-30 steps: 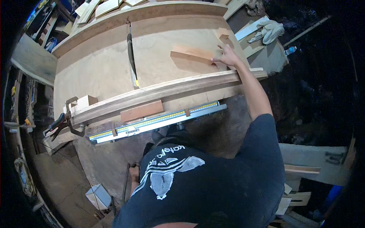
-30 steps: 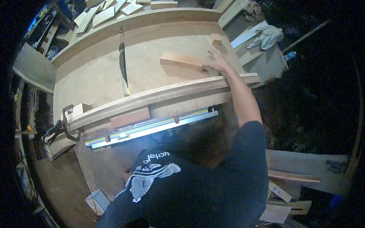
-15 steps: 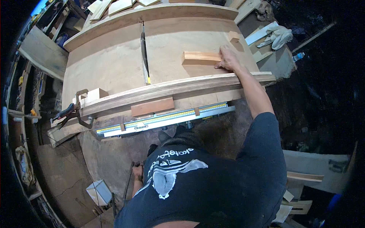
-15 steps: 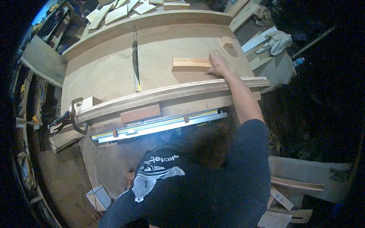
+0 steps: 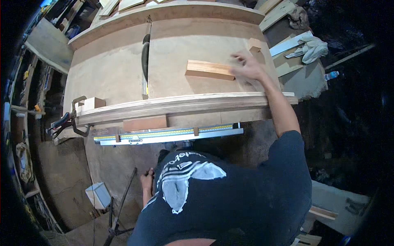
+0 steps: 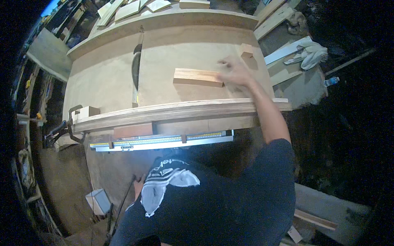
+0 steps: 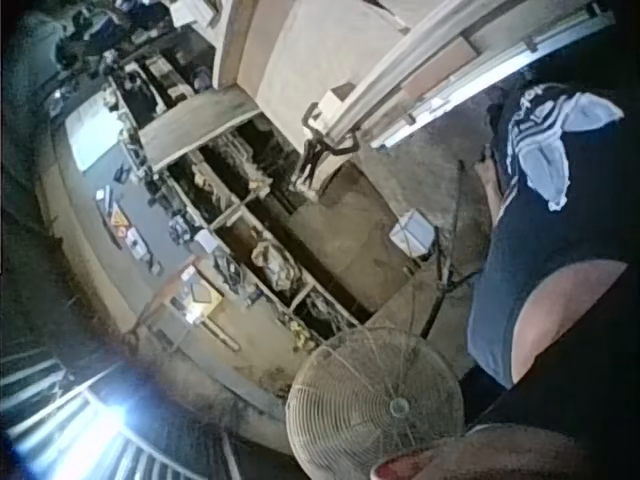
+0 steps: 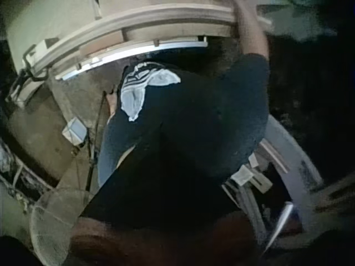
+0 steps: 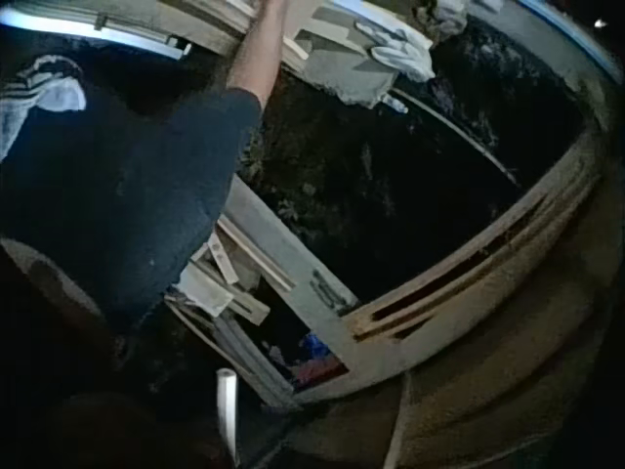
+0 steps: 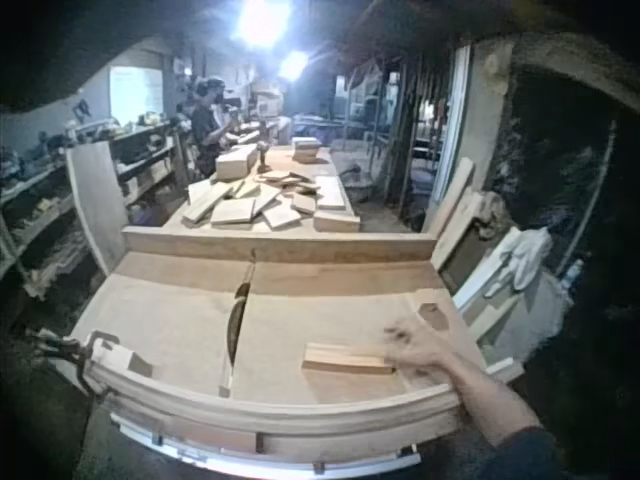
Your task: Cutting a small piece of wood on a table saw with a jig.
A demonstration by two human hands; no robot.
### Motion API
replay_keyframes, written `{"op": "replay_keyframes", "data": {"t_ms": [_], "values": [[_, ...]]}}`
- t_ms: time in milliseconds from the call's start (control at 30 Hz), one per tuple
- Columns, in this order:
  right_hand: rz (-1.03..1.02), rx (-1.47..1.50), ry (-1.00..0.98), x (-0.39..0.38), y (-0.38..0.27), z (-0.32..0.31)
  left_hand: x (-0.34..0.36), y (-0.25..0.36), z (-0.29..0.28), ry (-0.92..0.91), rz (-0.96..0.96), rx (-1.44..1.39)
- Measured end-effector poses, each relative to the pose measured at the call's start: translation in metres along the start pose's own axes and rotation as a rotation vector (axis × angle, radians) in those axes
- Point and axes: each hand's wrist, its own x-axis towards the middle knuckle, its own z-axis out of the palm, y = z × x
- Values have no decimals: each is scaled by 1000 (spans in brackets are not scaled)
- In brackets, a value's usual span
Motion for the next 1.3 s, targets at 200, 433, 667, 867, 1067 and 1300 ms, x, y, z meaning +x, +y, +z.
{"op": "replay_keyframes", "data": {"t_ms": [200, 433, 667, 867, 1067, 1300], "values": [[-54, 16, -347, 11, -29, 8, 0, -3, 57, -32, 83, -117], [57, 176, -378, 16, -4, 5, -25, 31, 119, -77, 82, -190], [27, 134, -360, 18, -7, 7, -16, 29, 117, -86, 116, -208], [114, 239, -311, 18, 1, 3, -22, 31, 101, -53, 169, -295], [199, 215, -357, 19, -8, -2, -28, 33, 82, -36, 108, -274], [244, 256, -374, 17, -13, 0, -21, 20, 72, -40, 110, -225]]}}
